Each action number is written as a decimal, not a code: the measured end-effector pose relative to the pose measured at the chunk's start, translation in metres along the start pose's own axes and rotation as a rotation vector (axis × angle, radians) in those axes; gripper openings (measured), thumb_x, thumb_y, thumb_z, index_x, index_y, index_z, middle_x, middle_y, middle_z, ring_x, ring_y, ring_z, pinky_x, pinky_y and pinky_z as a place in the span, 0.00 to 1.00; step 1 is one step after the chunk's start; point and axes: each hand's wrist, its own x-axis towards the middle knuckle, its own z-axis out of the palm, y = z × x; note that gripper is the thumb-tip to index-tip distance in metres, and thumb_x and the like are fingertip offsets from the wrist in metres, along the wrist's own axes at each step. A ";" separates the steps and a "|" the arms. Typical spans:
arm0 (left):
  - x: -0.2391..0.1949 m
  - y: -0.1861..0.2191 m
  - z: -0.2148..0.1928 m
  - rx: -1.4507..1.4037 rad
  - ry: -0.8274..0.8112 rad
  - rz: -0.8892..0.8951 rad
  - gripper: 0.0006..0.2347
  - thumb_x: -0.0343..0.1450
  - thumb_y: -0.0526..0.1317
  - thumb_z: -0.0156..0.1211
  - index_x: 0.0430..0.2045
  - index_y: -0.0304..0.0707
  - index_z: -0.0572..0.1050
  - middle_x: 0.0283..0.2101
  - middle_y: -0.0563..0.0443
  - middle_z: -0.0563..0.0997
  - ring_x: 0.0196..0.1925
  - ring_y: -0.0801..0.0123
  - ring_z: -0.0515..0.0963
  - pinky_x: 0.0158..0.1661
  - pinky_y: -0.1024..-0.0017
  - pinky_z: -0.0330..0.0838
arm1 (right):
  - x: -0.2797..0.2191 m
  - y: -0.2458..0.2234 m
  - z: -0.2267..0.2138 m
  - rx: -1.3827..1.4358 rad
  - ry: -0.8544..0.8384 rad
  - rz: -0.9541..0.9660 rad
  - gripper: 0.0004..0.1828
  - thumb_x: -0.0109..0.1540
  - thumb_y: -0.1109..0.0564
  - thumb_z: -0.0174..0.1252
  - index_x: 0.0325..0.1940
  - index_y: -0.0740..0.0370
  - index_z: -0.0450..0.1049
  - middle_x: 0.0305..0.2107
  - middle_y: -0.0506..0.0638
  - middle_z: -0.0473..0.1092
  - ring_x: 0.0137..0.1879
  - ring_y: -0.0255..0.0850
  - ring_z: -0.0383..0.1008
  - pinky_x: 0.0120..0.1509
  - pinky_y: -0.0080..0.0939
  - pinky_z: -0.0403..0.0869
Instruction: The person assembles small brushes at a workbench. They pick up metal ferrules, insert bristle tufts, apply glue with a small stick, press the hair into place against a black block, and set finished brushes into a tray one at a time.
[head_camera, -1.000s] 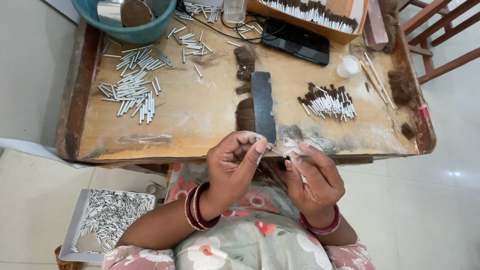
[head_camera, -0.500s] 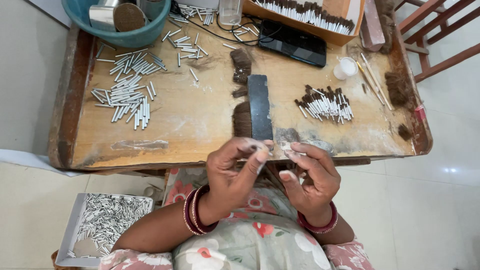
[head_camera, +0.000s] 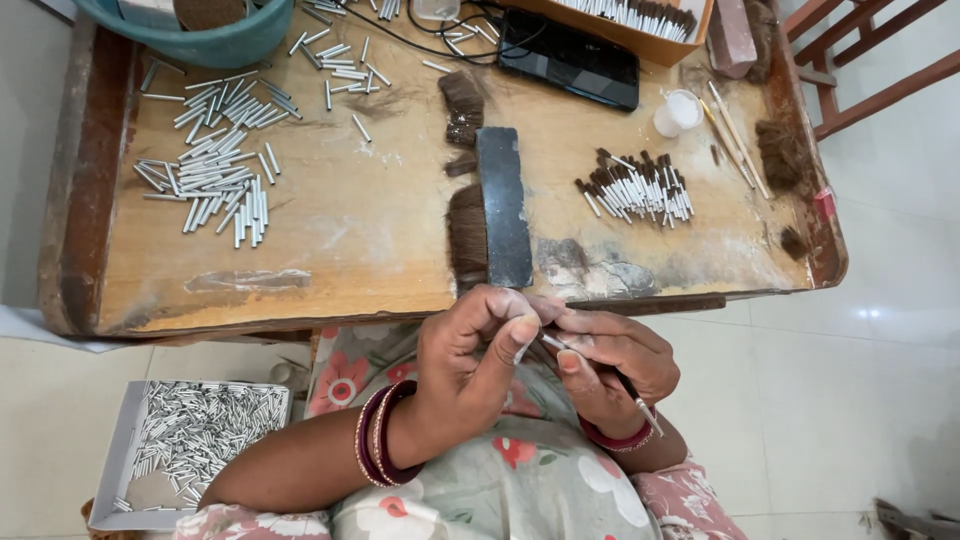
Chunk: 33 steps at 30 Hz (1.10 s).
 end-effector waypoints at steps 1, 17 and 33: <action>0.000 -0.002 0.001 0.000 0.002 0.000 0.07 0.81 0.36 0.54 0.39 0.28 0.73 0.48 0.40 0.85 0.49 0.72 0.83 0.53 0.72 0.78 | 0.000 0.001 0.002 0.000 -0.002 0.000 0.12 0.65 0.54 0.66 0.38 0.66 0.75 0.41 0.61 0.78 0.45 0.43 0.82 0.49 0.38 0.81; 0.023 -0.002 -0.010 0.185 -0.030 0.011 0.08 0.76 0.34 0.62 0.45 0.27 0.78 0.68 0.30 0.73 0.71 0.55 0.74 0.69 0.63 0.66 | 0.030 0.001 -0.013 -0.200 -0.153 0.097 0.09 0.65 0.57 0.65 0.42 0.67 0.79 0.36 0.56 0.79 0.36 0.40 0.79 0.41 0.36 0.75; 0.032 -0.030 -0.077 0.336 0.328 0.267 0.06 0.89 0.29 0.61 0.56 0.28 0.70 0.57 0.53 0.73 0.53 0.79 0.75 0.54 0.81 0.75 | -0.057 0.076 0.005 -0.583 -0.855 0.400 0.25 0.52 0.62 0.61 0.55 0.56 0.78 0.44 0.57 0.77 0.45 0.58 0.78 0.45 0.54 0.77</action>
